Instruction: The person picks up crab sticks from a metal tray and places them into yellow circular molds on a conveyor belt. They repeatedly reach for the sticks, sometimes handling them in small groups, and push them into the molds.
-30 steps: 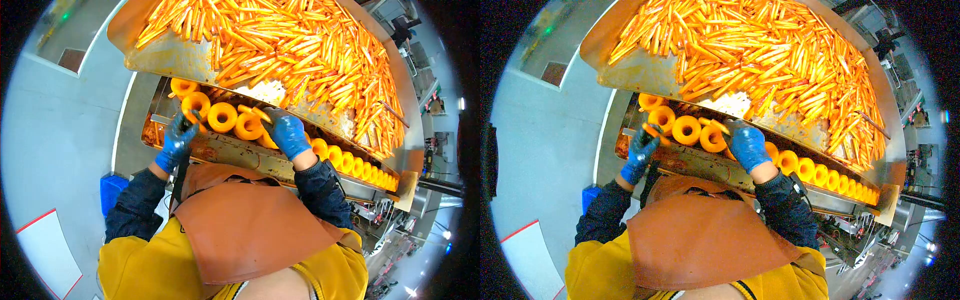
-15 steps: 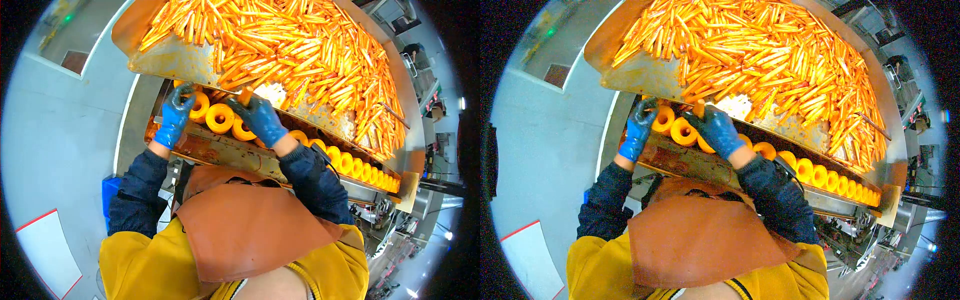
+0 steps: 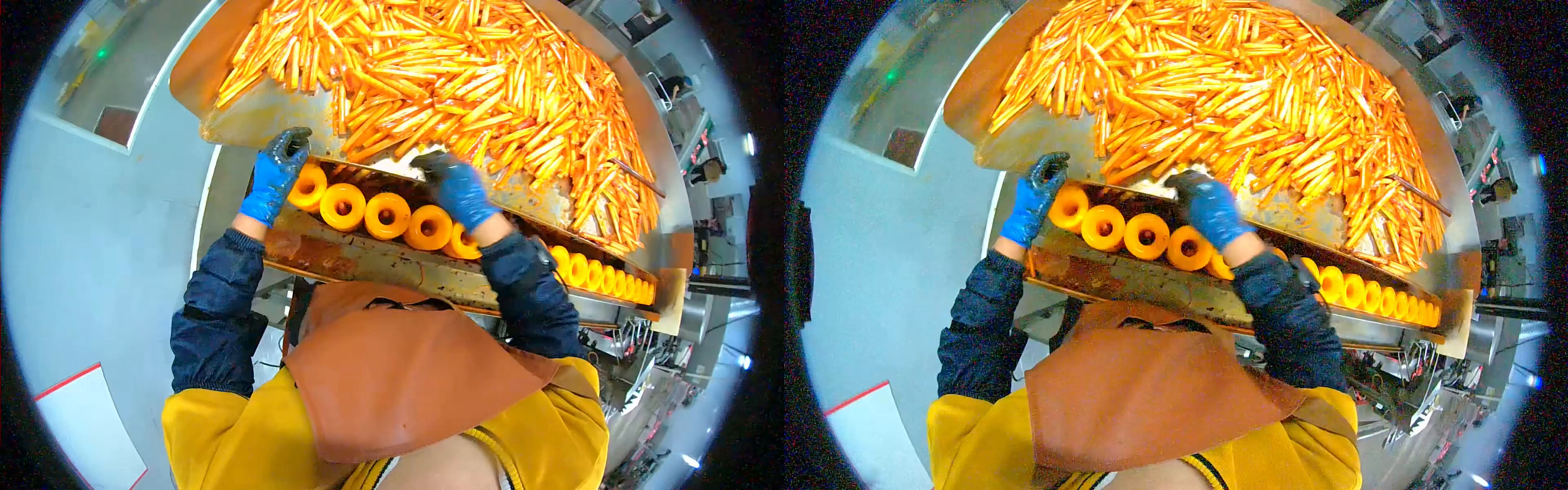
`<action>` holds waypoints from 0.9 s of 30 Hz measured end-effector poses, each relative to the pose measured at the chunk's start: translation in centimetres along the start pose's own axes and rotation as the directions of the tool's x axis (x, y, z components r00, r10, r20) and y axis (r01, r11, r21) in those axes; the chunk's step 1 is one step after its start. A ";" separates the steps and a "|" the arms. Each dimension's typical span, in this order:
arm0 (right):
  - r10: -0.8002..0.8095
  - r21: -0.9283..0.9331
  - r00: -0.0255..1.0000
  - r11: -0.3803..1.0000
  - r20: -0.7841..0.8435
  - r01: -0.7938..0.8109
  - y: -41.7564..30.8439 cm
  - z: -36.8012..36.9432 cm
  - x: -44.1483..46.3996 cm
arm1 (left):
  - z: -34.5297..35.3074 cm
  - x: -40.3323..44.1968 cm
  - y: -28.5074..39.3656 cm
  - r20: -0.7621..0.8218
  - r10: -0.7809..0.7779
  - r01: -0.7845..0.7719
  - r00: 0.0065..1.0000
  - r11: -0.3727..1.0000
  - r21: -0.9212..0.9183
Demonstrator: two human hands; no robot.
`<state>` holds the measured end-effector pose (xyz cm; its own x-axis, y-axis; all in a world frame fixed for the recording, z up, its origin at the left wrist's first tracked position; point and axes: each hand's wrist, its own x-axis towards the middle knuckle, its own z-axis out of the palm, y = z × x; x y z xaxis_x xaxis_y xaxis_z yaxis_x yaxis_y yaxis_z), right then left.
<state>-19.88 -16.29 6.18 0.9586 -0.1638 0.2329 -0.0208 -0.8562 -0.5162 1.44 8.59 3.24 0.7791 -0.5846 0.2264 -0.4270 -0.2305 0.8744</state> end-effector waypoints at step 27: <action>0.680 -0.292 0.721 0.668 -0.136 -0.685 8.8 -4.7 0.1 | 5.9 5.7 -1.4 0.090 0.207 -0.224 0.974 0.934 0.277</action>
<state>-21.29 -26.14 5.59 0.6381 -0.7666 -0.0712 -0.7534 -0.6026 -0.2633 3.75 1.00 0.79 0.6290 -0.6875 0.3629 -0.7010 -0.2999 0.6470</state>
